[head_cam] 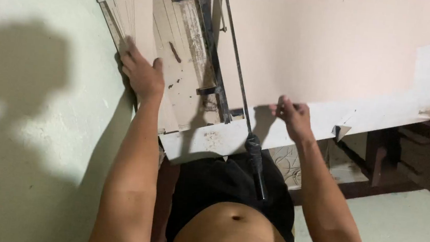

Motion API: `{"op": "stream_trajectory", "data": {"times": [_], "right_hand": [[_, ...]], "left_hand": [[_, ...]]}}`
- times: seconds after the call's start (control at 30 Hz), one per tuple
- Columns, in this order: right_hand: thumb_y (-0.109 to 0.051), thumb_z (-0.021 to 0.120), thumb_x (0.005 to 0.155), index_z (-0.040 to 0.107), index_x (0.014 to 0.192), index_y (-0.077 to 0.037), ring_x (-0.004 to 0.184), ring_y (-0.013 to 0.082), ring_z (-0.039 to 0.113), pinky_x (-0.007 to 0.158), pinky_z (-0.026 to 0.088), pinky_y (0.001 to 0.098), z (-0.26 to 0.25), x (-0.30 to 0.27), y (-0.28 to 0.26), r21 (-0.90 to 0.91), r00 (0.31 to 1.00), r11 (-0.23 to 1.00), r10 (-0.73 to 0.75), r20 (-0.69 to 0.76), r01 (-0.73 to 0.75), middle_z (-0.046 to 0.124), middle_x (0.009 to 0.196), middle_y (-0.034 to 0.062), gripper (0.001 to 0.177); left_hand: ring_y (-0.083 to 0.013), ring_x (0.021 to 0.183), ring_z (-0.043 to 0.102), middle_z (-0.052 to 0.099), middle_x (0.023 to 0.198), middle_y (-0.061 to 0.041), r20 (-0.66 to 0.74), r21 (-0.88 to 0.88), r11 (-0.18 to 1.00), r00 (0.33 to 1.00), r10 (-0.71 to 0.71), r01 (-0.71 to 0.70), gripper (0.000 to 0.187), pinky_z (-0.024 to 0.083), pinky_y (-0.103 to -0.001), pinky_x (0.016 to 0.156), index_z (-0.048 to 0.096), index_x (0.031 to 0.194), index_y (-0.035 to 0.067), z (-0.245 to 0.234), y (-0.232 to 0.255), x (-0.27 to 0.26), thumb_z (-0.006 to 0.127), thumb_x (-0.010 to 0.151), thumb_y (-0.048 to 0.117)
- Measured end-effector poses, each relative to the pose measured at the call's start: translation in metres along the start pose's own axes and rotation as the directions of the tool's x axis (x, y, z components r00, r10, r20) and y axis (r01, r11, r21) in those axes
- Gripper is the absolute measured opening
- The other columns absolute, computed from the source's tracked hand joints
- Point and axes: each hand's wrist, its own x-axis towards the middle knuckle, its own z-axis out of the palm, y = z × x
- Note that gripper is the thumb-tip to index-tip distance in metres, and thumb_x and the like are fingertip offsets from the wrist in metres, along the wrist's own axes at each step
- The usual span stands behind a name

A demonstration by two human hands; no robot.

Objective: The person uses a paper cutter to trim a stack of large, light-colored paper sheets. They align the paper against the guide, pull down the cutting arm to slice the sheets, and then remove the cut pieces.

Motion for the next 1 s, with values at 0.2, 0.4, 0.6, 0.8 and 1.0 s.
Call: {"op": "stream_trajectory", "data": {"times": [0.2,0.4,0.6,0.8,1.0], "right_hand": [[-0.028,0.069,0.105,0.066,0.086,0.005,0.084,0.0323,0.077,0.083,0.064,0.0509,-0.002,0.015,-0.002,-0.125,1.0,0.992,0.03,0.003,-0.029,0.071,0.086,0.0226,0.038],[-0.036,0.07,0.098,0.065,0.084,-0.01,0.09,0.0225,0.078,0.081,0.066,0.0363,-0.013,0.026,0.011,0.014,0.984,0.994,0.103,0.148,-0.106,0.077,0.088,0.0167,0.03],[-0.052,0.043,0.105,0.068,0.091,-0.011,0.102,0.0313,0.071,0.099,0.051,0.0482,0.038,0.01,0.017,-0.18,0.89,0.931,0.358,0.281,-0.318,0.077,0.104,0.012,0.05],[-0.044,0.048,0.102,0.069,0.106,0.001,0.103,0.0346,0.073,0.1,0.06,0.0491,0.039,0.003,0.026,-0.139,0.893,0.95,0.311,0.325,-0.281,0.075,0.111,0.0194,0.05],[-0.014,0.06,0.097,0.063,0.101,0.0,0.081,0.0248,0.067,0.071,0.059,0.0351,0.014,0.016,0.025,-0.003,0.965,0.977,0.213,0.151,-0.215,0.072,0.096,0.0144,0.014]], "left_hand": [[-0.0448,0.15,0.016,0.007,0.163,-0.022,0.224,0.33,0.913,0.96,0.169,-0.238,0.106,0.019,-0.066,0.117,-0.002,0.162,0.021,-0.021,0.101,-0.042,0.074,0.098,0.057],[-0.0535,0.152,-0.003,-0.016,0.166,-0.027,0.446,0.326,0.826,0.845,0.294,-0.459,0.15,0.013,-0.081,0.113,-0.021,0.159,0.03,0.085,0.105,-0.055,0.093,0.07,0.072],[-0.0519,0.149,-0.019,-0.032,0.16,-0.02,0.536,0.272,0.864,0.812,0.23,-0.424,0.128,0.018,-0.083,0.111,-0.014,0.164,0.03,0.063,0.117,-0.057,0.086,0.084,0.037],[-0.0497,0.149,-0.022,-0.036,0.158,-0.018,0.592,0.257,0.862,0.776,0.216,-0.436,0.123,0.014,-0.084,0.111,-0.016,0.163,0.031,0.053,0.115,-0.058,0.082,0.089,0.039],[-0.0499,0.149,-0.024,-0.038,0.158,-0.018,0.565,0.164,0.89,0.78,0.268,-0.425,0.13,0.008,-0.083,0.112,-0.018,0.162,0.031,0.057,0.108,-0.058,0.088,0.085,0.035]]}}
